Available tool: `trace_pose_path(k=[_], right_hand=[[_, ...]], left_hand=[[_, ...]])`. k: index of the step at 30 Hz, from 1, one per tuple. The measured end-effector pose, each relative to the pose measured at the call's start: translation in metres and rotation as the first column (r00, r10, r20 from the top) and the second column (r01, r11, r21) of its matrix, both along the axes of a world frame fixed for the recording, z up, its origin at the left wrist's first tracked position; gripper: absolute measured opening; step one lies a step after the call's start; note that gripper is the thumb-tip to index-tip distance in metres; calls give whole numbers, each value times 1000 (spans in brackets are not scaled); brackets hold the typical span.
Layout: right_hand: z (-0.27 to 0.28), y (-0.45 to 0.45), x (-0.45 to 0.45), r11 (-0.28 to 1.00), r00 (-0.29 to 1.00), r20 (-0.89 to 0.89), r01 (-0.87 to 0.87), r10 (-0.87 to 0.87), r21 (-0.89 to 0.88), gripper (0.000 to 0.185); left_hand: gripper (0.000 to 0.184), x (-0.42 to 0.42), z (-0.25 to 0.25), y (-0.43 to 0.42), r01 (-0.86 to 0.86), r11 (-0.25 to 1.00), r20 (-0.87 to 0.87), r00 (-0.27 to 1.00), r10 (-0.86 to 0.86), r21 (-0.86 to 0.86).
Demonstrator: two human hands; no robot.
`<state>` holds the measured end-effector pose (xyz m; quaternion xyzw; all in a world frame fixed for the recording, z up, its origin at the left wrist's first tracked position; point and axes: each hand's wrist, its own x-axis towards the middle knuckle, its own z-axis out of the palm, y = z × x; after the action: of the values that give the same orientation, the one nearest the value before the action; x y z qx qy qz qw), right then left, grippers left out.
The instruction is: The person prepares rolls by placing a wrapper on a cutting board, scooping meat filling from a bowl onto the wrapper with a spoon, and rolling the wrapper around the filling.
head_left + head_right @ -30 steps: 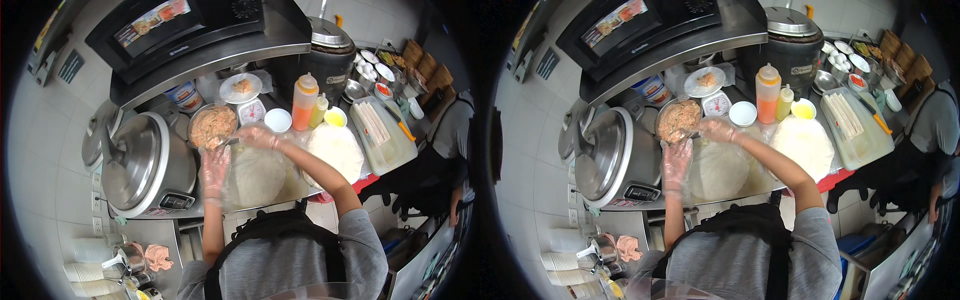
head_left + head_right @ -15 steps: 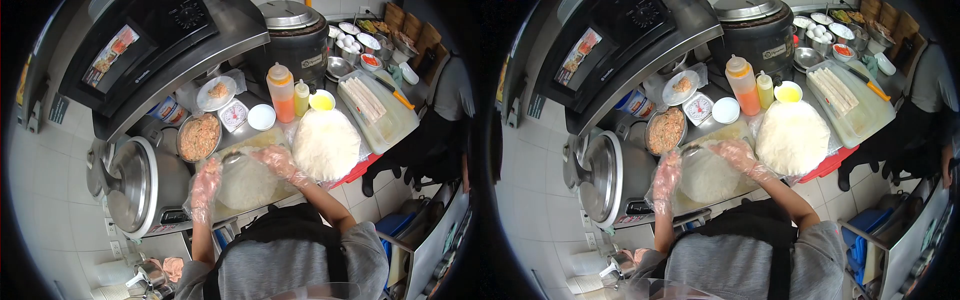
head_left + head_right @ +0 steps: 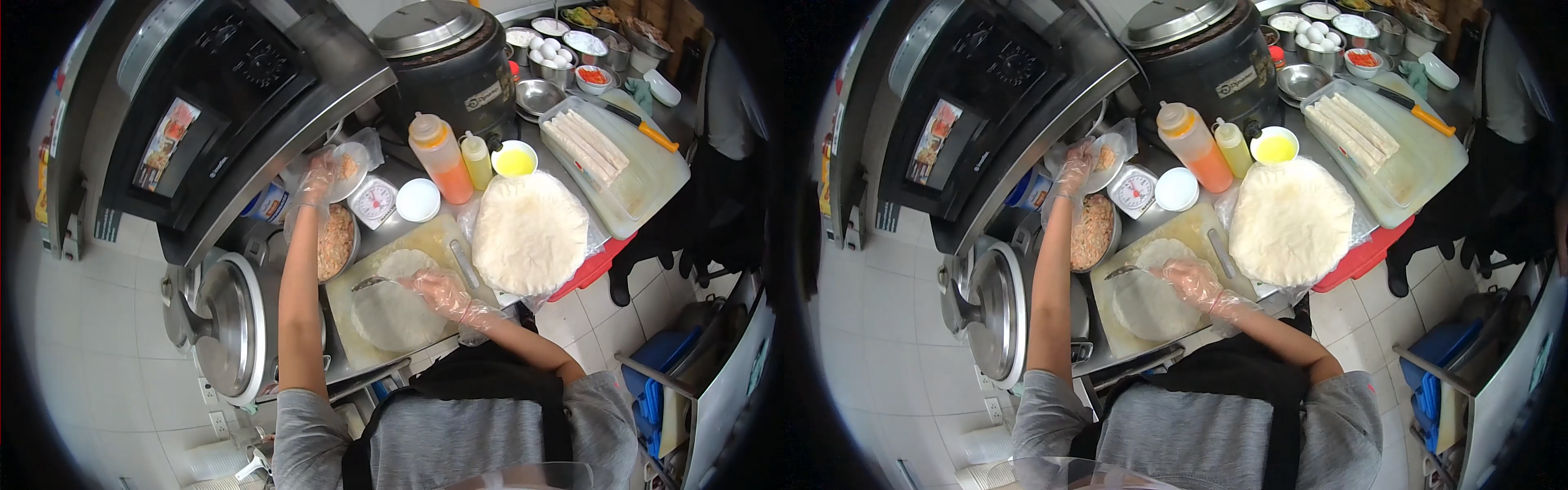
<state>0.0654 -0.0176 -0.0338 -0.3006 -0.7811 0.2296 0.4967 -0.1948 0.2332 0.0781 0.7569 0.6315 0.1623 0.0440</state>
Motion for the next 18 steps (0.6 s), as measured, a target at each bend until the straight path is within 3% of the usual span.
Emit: trace_pose_path(k=[3,6,9,12,15,18], right_hand=[[-10,0,2,1000,999,40,7,-6,-29,48],[-11,1,6,999,999,44,-8,10,-50,47],[-11,1,9,997,998,58,0,5,-79,45],[-7,1,9,992,995,100,-3,16,-123,43],[-3,3,9,987,989,142,-17,40,-160,39],[-9,2,7,975,994,100,-10,33,-222,34]], left_hand=[[37,-15,-32,29,27,998,-104,994,-22,53],[37,-12,-27,35,49,989,-229,970,-80,-139],[38,20,4,5,112,991,54,993,-108,-79],[41,31,20,-6,166,985,124,977,-171,50],[44,23,22,-2,-23,999,57,998,26,-39],[47,31,43,-32,47,991,74,996,-56,125]])
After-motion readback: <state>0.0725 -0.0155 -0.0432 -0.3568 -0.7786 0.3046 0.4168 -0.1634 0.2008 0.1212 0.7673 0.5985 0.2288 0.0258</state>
